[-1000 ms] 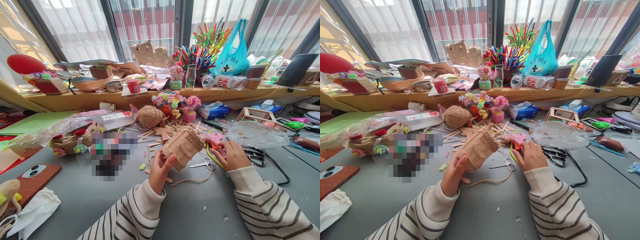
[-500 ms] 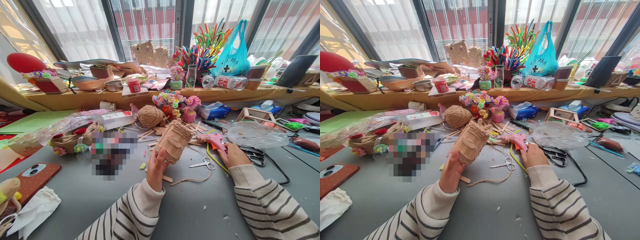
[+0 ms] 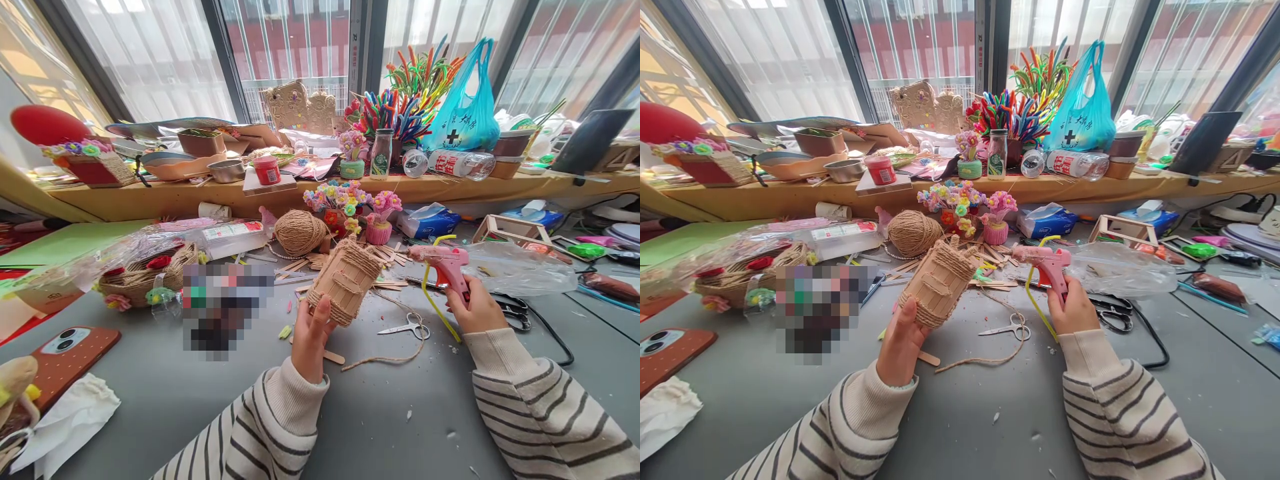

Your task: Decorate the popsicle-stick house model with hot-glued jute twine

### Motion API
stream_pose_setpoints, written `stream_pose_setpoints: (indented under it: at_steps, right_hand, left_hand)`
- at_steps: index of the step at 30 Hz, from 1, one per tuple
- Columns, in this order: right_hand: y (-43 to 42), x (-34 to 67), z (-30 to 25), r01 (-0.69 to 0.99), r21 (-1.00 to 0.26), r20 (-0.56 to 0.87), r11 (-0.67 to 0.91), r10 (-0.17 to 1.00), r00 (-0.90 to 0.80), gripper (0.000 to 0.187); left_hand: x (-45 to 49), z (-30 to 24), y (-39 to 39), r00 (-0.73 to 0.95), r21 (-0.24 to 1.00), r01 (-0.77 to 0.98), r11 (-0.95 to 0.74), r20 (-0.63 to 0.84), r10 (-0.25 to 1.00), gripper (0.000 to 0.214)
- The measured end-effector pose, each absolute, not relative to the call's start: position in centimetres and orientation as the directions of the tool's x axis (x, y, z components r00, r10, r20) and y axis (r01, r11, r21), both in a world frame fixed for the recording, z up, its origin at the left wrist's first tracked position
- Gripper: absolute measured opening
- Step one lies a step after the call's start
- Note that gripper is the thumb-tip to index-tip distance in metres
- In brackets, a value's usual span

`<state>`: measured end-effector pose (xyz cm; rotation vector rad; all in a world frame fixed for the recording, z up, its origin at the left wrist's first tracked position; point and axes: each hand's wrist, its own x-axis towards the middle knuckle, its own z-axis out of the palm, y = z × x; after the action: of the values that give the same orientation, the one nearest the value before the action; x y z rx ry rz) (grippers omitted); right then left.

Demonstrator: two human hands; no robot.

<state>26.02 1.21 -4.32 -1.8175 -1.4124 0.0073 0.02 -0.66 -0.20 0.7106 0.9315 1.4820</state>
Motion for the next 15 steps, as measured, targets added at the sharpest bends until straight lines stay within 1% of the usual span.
stream_pose_setpoints:
  at_steps: [3, 5, 7, 11, 15]
  right_hand:
    - [1.27, 25.57, -4.31, 0.654, -0.755, 0.320, -0.057, 0.837, 0.443, 0.032]
    - [1.24, 25.23, -4.36, 0.543, -0.839, 0.246, -0.037, 0.865, 0.438, 0.026]
    - [1.19, 25.04, -4.40, 0.442, -0.897, 0.189, -0.014, 0.891, 0.412, 0.018]
    - [1.24, 25.27, -4.36, 0.305, -0.952, 0.137, 0.023, 0.925, 0.356, 0.013]
    - [1.38, 25.65, -4.42, 0.252, -0.964, 0.160, 0.087, 0.945, 0.287, 0.016]
  left_hand:
    - [0.01, -0.21, -0.67, -0.130, 0.867, -0.498, 0.009, -0.085, 0.988, 0.067]
    - [-0.03, -0.26, -0.66, -0.129, 0.866, -0.499, 0.011, -0.087, 0.988, 0.067]
    - [-0.08, -0.32, -0.65, -0.130, 0.867, -0.498, 0.015, -0.091, 0.987, 0.066]
    - [-0.15, -0.37, -0.63, -0.136, 0.863, -0.505, 0.015, -0.097, 0.986, 0.064]
    - [-0.19, -0.41, -0.60, -0.130, 0.865, -0.502, 0.014, -0.092, 0.987, 0.065]
